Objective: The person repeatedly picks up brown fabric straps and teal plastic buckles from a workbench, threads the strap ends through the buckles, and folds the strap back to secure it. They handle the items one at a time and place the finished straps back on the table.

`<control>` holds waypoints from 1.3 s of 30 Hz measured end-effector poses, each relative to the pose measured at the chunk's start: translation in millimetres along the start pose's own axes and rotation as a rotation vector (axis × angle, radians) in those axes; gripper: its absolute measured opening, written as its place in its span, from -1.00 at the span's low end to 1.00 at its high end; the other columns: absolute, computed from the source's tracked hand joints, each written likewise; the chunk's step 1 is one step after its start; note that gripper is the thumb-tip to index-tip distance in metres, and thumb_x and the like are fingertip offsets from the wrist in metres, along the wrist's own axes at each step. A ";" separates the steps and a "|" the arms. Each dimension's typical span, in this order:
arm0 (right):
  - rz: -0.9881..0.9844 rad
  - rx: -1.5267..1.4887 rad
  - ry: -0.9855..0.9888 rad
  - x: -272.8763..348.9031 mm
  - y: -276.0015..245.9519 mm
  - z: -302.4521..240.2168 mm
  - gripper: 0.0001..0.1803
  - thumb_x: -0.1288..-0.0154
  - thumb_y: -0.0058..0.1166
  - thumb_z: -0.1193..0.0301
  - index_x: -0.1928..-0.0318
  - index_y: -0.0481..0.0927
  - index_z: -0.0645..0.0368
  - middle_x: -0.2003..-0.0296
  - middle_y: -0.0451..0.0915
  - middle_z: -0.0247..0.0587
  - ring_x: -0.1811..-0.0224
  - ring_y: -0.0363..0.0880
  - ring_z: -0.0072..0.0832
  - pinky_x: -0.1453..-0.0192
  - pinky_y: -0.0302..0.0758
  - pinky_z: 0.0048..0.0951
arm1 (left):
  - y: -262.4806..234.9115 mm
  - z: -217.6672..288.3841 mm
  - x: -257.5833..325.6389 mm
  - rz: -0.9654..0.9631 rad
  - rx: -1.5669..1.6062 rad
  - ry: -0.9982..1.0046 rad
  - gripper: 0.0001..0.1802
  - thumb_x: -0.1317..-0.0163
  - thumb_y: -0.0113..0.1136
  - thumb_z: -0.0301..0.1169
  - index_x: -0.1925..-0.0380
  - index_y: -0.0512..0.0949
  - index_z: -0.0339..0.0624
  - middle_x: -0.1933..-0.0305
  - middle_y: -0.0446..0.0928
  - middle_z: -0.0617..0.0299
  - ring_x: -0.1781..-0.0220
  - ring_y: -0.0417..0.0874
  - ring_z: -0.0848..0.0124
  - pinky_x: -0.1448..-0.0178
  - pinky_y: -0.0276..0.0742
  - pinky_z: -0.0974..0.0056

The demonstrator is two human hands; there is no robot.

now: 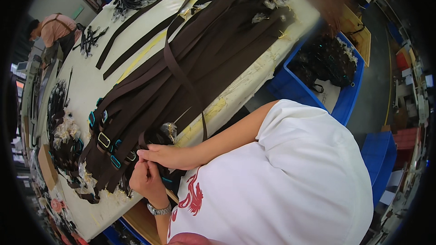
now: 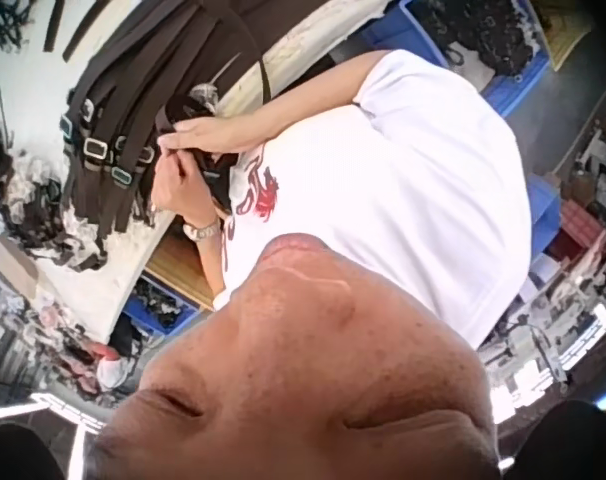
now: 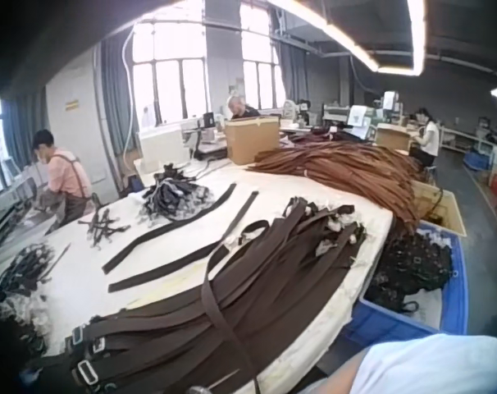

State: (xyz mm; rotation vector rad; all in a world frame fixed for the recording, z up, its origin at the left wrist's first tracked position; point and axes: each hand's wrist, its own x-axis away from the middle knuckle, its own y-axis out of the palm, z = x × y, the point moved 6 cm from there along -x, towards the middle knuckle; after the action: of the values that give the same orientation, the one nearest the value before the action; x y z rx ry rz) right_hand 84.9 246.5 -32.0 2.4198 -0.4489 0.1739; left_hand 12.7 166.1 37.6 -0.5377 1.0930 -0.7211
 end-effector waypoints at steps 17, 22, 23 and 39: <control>-0.375 -0.048 0.030 26.4 12.3 4.3 -0.46 -0.87 -0.34 0.02 -0.14 0.47 0.30 0.28 0.61 -0.16 0.46 0.54 -0.56 0.33 0.68 -0.42 | -60.2 36.5 -43.6 -0.524 0.049 0.069 -0.71 -0.24 0.52 -0.43 0.10 0.66 -0.26 0.26 0.65 0.07 0.26 0.71 0.07 0.27 0.50 0.05; -0.491 -0.060 0.115 36.2 27.9 -0.6 -0.43 -0.87 -0.33 -0.01 0.01 0.49 0.27 0.37 0.56 -0.21 0.53 0.44 -0.60 0.43 0.64 -0.44 | -57.4 17.2 -31.5 -0.701 0.019 0.232 -0.73 -0.22 0.53 -0.38 0.34 0.55 -0.20 0.42 0.50 0.13 0.39 0.57 0.09 0.36 0.45 0.04; -0.492 -0.076 0.162 36.9 25.9 -0.2 -0.42 -0.86 -0.31 -0.03 0.05 0.50 0.26 0.39 0.56 -0.21 0.55 0.44 -0.59 0.45 0.63 -0.44 | -55.4 9.9 -28.9 -0.793 0.010 0.247 -0.68 -0.14 0.54 -0.36 0.25 0.57 -0.22 0.34 0.52 0.12 0.31 0.58 0.05 0.28 0.47 0.00; -0.622 0.614 0.386 30.9 16.0 -17.6 -0.57 -0.71 0.12 0.10 0.03 0.64 0.30 0.42 0.69 -0.26 0.55 0.54 -0.58 0.33 0.56 -0.39 | -46.0 -14.6 24.7 -0.706 0.403 0.002 -0.85 -0.35 0.38 -0.46 0.35 0.58 -0.22 0.47 0.52 0.17 0.46 0.54 0.19 0.38 0.42 0.15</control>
State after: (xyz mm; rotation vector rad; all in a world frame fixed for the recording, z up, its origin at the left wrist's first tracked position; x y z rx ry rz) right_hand 107.8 237.6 -1.6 2.8807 0.6175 0.5495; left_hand -5.8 116.6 49.9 -0.5712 0.7145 -1.5187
